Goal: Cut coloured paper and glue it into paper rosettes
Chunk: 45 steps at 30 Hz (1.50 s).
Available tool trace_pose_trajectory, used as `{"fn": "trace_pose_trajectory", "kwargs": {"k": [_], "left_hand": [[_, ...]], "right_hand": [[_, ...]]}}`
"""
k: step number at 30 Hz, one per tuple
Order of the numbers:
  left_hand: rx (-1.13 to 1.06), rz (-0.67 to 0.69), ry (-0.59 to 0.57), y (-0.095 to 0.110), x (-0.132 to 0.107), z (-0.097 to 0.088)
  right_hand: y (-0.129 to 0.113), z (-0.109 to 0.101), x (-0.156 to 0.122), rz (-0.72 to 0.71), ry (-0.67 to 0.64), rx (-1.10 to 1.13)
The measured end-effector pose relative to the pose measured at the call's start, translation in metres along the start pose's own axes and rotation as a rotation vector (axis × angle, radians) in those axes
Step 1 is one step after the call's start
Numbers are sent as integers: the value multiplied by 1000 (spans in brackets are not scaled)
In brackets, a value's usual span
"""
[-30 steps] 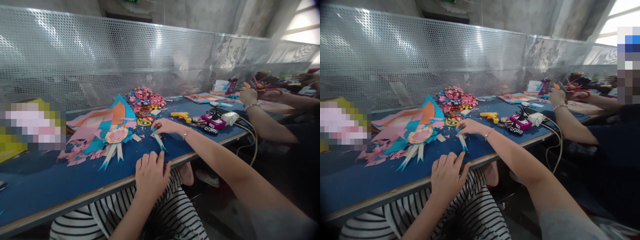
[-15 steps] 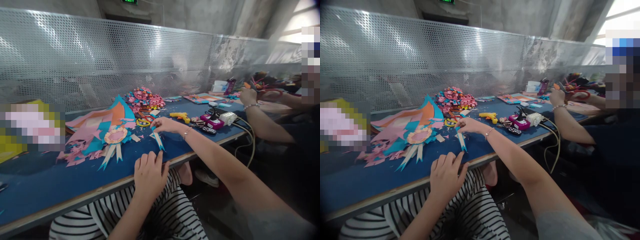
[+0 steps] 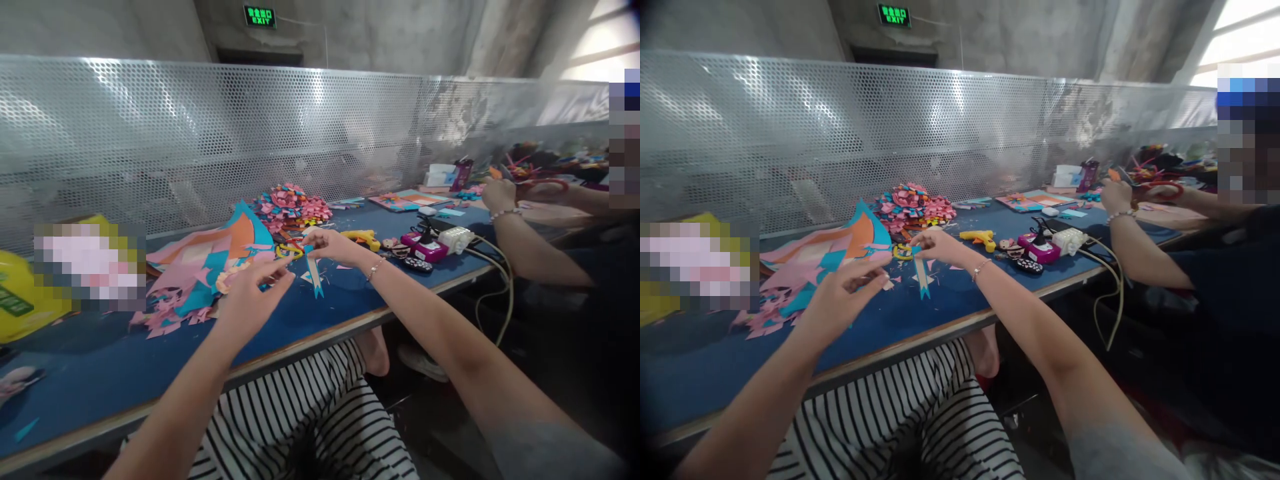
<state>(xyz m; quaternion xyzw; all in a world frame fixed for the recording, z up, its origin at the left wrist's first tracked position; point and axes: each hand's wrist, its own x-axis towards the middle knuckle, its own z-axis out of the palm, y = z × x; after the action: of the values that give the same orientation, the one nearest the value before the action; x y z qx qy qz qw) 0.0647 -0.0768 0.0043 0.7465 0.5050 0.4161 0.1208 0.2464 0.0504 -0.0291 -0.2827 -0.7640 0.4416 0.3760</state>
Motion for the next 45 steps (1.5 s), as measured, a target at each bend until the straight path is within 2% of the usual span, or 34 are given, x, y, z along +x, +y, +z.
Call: {"fn": "trace_pose_trajectory", "kwargs": {"k": [3, 5, 7, 8, 11, 15, 19, 24, 29, 37, 41, 45], "left_hand": [[-111, -120, -55, -7, 29, -4], [-216, -216, -135, -14, 44, 3], [-351, -298, -274, -21, 53, 14], [-407, -343, -298, -25, 56, 19], [-537, -394, -194, -32, 59, 29], [-675, -380, -78, -37, 58, 32], [-697, -369, -48, -39, 57, 32], [-727, -355, -22, -42, 55, 36], [-753, -393, -55, -45, 53, 40], [-764, -406, -22, -45, 53, 43], [-776, -392, 16, -48, 55, 44], [-826, -404, 81, -47, 57, 42]], "right_hand": [[-1, 0, 2, -60, 25, 33], [-3, -1, 6, -100, 46, 50], [-8, -1, 10, -126, 59, 41], [-12, -1, 13, -140, 64, 28], [-25, 1, 20, -183, 107, -17], [-34, 8, 27, -183, 190, -77], [-25, 17, 28, -153, 220, -10], [-8, 29, 28, -71, 163, 124], [-2, 36, 30, -69, 243, 103], [1, 36, 30, -129, 296, 170], [1, 37, 28, -117, 267, 224], [2, 38, 26, -34, 158, 257]]}}
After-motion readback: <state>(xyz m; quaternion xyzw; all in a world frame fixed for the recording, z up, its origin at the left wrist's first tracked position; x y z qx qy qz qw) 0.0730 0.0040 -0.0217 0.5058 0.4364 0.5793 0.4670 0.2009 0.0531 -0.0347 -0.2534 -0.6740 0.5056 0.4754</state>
